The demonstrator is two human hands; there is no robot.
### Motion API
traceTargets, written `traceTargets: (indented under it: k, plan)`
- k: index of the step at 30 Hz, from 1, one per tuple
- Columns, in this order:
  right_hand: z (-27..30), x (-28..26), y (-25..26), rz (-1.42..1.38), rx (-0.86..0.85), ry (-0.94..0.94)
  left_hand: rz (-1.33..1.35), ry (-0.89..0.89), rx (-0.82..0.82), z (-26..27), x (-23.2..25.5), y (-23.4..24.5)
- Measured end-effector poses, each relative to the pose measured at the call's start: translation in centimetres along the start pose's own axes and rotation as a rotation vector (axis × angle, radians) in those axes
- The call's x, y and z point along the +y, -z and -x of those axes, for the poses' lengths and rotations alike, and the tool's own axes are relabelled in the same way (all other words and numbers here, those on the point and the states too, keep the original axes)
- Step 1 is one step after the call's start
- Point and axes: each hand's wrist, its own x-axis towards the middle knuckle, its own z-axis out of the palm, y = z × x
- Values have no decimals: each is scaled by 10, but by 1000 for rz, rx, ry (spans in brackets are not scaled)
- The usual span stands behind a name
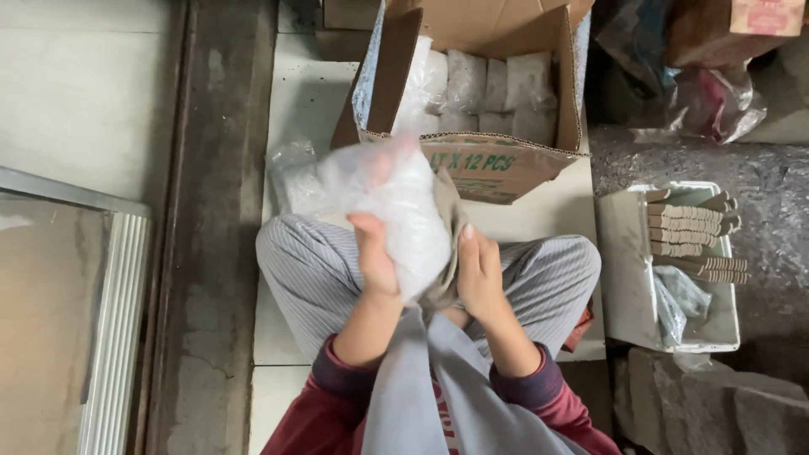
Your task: Packaging small plastic bags by wrapping them in cardboard strips and placing them into a larger cardboard box while sitting on the floor.
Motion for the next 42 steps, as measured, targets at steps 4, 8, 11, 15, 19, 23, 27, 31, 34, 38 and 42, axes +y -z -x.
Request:
traceTargets:
  k: [4,8,11,15,19,23,27,31,34,38,42]
  plan:
    - [20,16,-9,14,80,68,206,175,-261,-27,31,-17]
    - [12,3,4,151,277,164,-524,72,-26,-32,27,7]
    - [-6,-39,9,261,331,284,-663,-30,-71,-24,26,23]
    - [-10,-53,4,661,330,670,-511,0,-308,0,13,19]
    - [-16,-67,9,431,68,831,-269,120,-243,-16,6,39]
    - [-14,-80,30,57,190,745,363,410,-378,-28,11,43]
    - [-41,-129,27,198,545,570,375,341,-350,-18,11,24]
    - [-53,-102,9,245,477,573,42,393,41,25,-38,72]
    - [-65,-163,-20,191,-70,357,-12,264,-124,26,-37,74]
    - [-46,-158,-35,434,-165,494,-65,288,-64,18,-22,72]
    - [-13,-123,-39,541,-164,612,38,313,-82,20,-20,65]
